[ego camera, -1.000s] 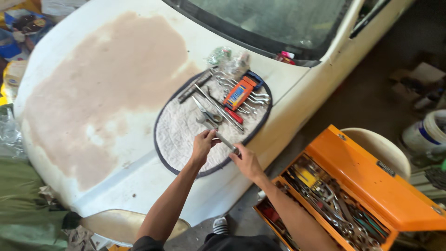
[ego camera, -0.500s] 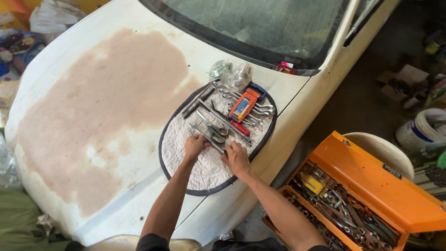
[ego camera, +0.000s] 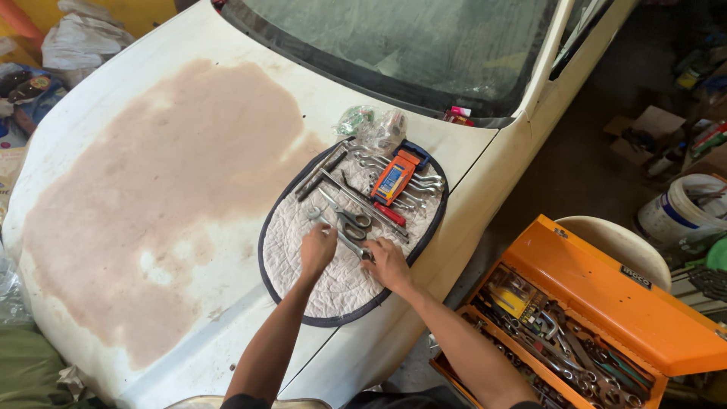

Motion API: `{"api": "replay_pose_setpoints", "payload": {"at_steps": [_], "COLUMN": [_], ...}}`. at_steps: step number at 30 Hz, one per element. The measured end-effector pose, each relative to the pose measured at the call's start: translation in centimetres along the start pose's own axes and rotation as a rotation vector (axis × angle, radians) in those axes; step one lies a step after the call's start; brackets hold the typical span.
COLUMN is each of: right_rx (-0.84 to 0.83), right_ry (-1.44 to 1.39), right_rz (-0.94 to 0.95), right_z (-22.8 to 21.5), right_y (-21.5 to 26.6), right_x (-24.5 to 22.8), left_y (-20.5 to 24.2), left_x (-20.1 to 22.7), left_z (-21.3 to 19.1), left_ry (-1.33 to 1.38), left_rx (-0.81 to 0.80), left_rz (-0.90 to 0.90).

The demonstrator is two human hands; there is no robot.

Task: The person opens an orange toolbox and repeatedly removes tools and parts, placing them on a mat on the car hood. The person handles wrenches, sockets, a caliper, and other hardware, arranging them on the mat throughout the clip.

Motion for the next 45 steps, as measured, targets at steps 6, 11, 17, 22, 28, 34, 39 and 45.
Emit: {"api": "replay_pose_setpoints", "payload": {"at_steps": [6,11,17,22,28,34,39,45], "right_rx": [0.123,0.201,0.259,0.320,0.192,0.358,0.396,0.190], "right_ry": [-0.218,-0.139,-0.141,-0.022,-0.053,-0.180,-0.046,-0.100], "right_rz": [-0.022,0.067,0.372,0.510,1.029,0.935,0.802,0.837], "right_z": [-4.1,-8.1,-13.8,-19.0,-25.0,-27.3,-25.0,-21.1], "right_y": [1.9,6.0,15.2,25.1,36.9,45.7,52.4,58.9], "right_x": [0.1,2.3,6.2,10.0,12.1,13.5,16.9,21.8], "left_y": [3.8,7.7,14.3,18.8,23.7,27.2,28.8,28.8], "left_x": [5.1,10.3,15.2,18.3,19.0,16.7,12.9,5.9], "left_z": [2.9,8.1,14.6,19.6,26.7,34.0,39.8,46.6], "left_ry": [-0.026,0.099,0.219,0.072,0.036,-0.075,-0.284,-0.609], "left_rx": [-0.101,-0.226,-0.358,-0.583,-0.758,-0.904,-0.919,-0.958], "left_rz": [0.225,0.472,0.787,0.724,0.723,0.681,0.674,0.606]}}
Point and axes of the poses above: each hand's wrist, its own y-axis away from the middle knuckle, its own z-axis out of the palm, x = y × z, the point moved 1 cm from there along -y, towards the middle knuckle, and after that the axes turned 15 degrees about -z, right-handed, at the moved point
